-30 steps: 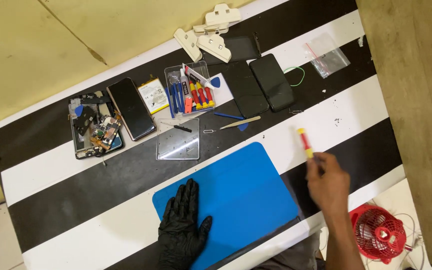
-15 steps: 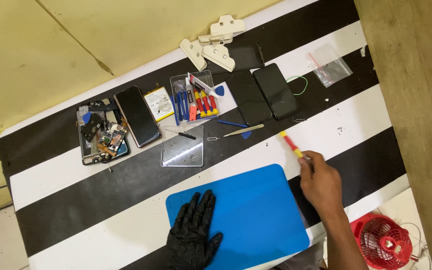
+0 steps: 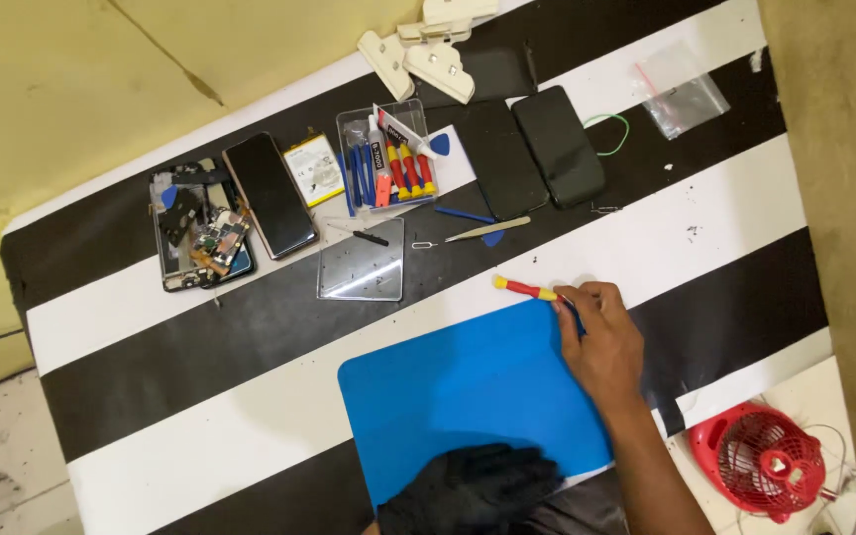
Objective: Repairing a mobile phone by disassembling and reassembling internal components and the casing
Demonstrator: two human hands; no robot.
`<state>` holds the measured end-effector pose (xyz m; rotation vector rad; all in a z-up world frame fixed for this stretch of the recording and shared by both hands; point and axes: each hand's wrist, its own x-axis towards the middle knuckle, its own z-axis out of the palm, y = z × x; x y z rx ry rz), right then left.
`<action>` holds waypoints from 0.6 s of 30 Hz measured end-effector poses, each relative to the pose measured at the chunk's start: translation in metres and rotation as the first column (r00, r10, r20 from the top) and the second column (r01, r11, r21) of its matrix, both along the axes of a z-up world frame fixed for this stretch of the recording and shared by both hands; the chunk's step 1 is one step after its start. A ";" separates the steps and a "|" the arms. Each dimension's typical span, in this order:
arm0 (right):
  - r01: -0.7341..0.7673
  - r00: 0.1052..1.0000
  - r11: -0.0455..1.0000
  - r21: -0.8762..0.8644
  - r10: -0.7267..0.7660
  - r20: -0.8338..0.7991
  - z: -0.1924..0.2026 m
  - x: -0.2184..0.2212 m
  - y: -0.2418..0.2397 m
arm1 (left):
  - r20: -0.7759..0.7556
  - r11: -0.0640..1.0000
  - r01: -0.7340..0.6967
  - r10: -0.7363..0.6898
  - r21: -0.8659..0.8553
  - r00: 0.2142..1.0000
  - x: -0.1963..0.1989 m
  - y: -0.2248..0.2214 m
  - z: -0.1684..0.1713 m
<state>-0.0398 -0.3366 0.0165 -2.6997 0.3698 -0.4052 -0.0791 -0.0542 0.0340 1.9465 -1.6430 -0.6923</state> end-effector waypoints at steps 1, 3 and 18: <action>-0.004 1.000 1.000 0.003 0.004 0.004 0.001 0.000 0.002 | 0.004 1.000 -0.004 0.004 0.003 1.000 0.003 -0.008 -0.010; 0.012 1.000 1.000 -0.007 -0.012 -0.013 0.005 -0.001 0.003 | -0.174 0.952 -0.234 0.200 -0.199 0.964 0.010 -0.024 -0.029; -0.027 0.991 0.998 0.064 0.035 -0.129 0.011 0.005 -0.001 | 0.293 0.651 -0.754 0.741 -0.089 0.605 0.046 0.015 -0.014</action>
